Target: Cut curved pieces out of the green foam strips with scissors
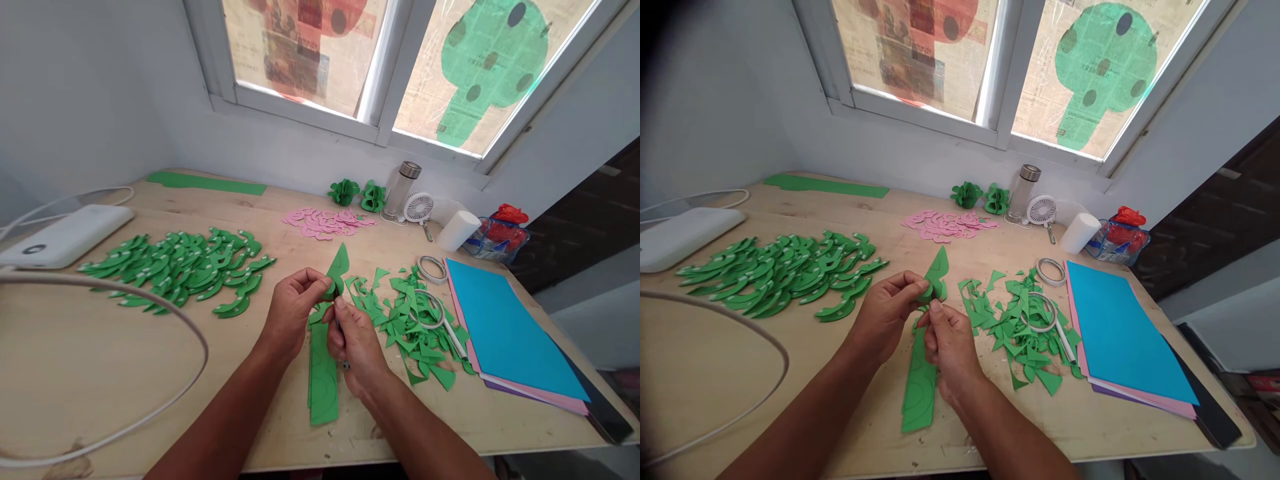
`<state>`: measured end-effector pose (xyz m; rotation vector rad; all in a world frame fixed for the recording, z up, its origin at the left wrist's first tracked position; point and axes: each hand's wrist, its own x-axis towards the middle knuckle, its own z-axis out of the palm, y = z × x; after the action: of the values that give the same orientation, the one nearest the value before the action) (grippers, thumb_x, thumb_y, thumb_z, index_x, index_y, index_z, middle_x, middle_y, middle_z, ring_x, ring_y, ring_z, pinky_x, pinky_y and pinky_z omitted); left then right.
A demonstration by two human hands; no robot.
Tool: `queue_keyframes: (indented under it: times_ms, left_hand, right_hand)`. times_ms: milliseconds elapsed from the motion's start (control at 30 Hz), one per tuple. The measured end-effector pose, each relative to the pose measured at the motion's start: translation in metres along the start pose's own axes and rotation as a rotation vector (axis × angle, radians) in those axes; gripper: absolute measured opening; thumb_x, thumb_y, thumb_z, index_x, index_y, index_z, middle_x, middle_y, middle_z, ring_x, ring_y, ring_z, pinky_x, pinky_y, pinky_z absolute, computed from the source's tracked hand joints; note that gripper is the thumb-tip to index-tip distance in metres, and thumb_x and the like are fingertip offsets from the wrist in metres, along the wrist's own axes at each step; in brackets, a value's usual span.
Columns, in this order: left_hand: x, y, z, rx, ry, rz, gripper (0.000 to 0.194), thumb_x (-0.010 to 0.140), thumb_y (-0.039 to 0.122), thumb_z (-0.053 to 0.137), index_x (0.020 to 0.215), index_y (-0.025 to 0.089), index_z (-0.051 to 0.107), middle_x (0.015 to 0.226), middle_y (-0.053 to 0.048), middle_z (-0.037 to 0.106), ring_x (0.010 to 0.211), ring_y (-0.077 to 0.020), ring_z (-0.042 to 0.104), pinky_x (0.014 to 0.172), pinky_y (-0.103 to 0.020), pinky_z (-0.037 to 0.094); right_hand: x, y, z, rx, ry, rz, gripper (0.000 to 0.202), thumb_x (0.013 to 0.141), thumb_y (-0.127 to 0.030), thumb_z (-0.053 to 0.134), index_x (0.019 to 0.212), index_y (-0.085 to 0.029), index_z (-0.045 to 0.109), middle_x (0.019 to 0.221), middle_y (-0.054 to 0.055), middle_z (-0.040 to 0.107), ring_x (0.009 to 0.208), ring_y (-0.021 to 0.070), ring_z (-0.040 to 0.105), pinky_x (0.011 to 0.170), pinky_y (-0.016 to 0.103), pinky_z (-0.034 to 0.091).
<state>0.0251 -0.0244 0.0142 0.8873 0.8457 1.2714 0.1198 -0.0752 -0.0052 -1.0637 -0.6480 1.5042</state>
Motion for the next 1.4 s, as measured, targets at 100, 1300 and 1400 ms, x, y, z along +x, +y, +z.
queue_keyframes:
  times_ms: [100, 1300, 1400]
  left_hand:
    - [0.0005, 0.001, -0.0003, 0.009, -0.01, -0.004, 0.019, 0.065, 0.022, 0.073, 0.057, 0.016, 0.058, 0.058, 0.004, 0.052, 0.056, -0.0086, 0.045, 0.057, -0.022, 0.042]
    - [-0.0013, 0.0026, 0.0016, 0.032, 0.007, -0.011, 0.017, 0.063, 0.023, 0.072, 0.056, 0.016, 0.059, 0.058, 0.004, 0.052, 0.055, -0.009, 0.044, 0.057, -0.023, 0.042]
    - [-0.0014, 0.0023, 0.0014, 0.051, 0.005, -0.007, 0.017, 0.063, 0.023, 0.071, 0.055, 0.016, 0.058, 0.057, 0.004, 0.051, 0.054, -0.009, 0.043, 0.057, -0.023, 0.042]
  right_hand:
    - [0.0001, -0.0013, 0.0002, -0.001, -0.002, -0.008, 0.048, 0.068, -0.062, 0.071, 0.065, -0.017, 0.057, 0.038, -0.011, 0.034, 0.034, 0.0032, 0.018, 0.036, 0.02, 0.009]
    - [-0.0005, -0.0023, 0.0026, -0.048, 0.035, -0.035, 0.048, 0.068, -0.064, 0.069, 0.065, -0.017, 0.057, 0.038, -0.011, 0.034, 0.034, 0.0038, 0.019, 0.036, 0.02, 0.01]
    - [-0.0002, -0.0028, 0.0022, -0.055, 0.033, -0.043, 0.048, 0.068, -0.064, 0.069, 0.066, -0.018, 0.057, 0.038, -0.011, 0.034, 0.034, 0.0039, 0.019, 0.036, 0.02, 0.01]
